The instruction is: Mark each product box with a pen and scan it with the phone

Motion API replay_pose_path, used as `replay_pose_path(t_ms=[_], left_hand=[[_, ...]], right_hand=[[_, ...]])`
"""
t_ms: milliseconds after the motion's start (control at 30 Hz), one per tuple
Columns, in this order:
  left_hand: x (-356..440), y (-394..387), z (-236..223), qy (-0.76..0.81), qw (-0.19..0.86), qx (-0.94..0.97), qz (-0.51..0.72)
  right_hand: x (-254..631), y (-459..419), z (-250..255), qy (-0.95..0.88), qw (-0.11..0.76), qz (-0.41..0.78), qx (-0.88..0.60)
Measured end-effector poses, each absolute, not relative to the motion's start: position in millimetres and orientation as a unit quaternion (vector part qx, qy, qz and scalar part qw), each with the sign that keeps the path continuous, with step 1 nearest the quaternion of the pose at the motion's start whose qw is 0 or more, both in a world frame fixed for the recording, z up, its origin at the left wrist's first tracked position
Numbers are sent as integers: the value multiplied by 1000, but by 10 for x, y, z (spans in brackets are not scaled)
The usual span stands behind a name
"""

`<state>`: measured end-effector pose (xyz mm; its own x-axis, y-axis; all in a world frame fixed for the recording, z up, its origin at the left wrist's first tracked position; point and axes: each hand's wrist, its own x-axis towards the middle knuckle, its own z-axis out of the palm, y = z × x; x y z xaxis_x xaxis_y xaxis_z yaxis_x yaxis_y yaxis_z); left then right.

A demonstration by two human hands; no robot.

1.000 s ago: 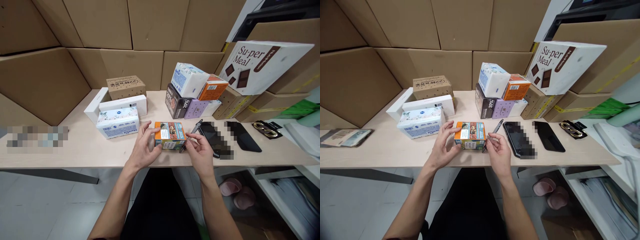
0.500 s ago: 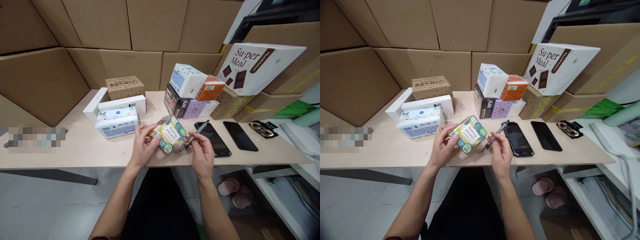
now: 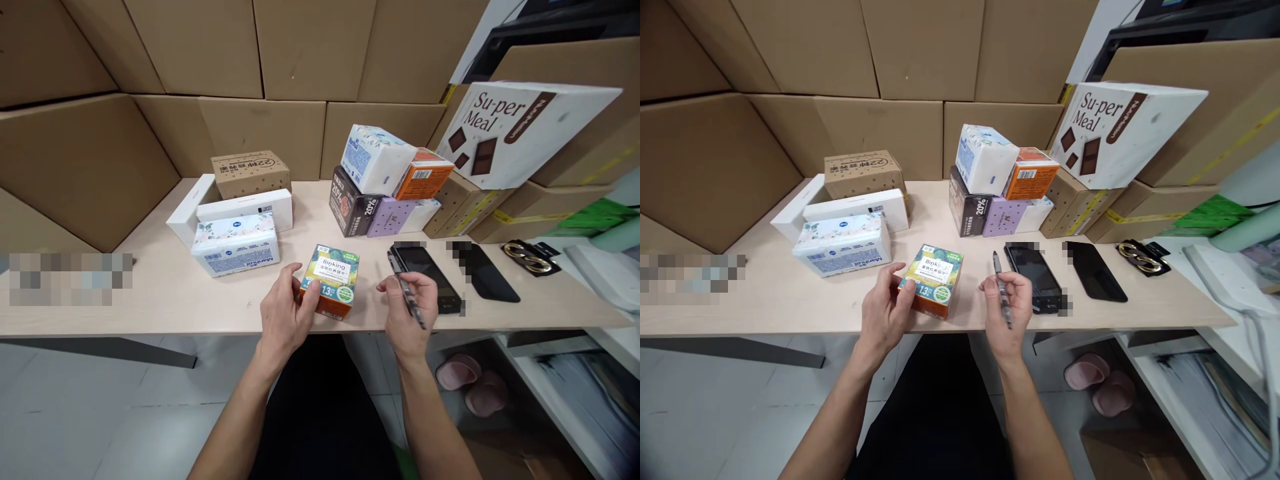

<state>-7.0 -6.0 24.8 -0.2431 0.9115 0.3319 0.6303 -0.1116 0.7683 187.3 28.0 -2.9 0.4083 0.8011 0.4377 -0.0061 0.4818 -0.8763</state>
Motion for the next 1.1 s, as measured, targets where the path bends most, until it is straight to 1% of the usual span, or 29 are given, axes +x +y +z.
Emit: replay_pose_path(t_ms=[167,300,467,633,833,1100], left_hand=[[-109,-61,199,498,160,677,518],[-132,-38,193,411,179,730,516],[-121,-17,169,413,174,738,504],[-115,-8,160,428,155,748,482],[-116,-33,196,424,167,749,481],[-120,-24,191,424,188,743,482]], right_hand=[[1904,297,62,-432,738,335,-395],[1902,386,274,-439,746,352,-356],[1812,460,553,-511,706,316,-375],[1670,514,718,-569,631,381,-365],[1574,638,733,-645,527,397,-386],[1537,624,755,-693,494,324,-413]])
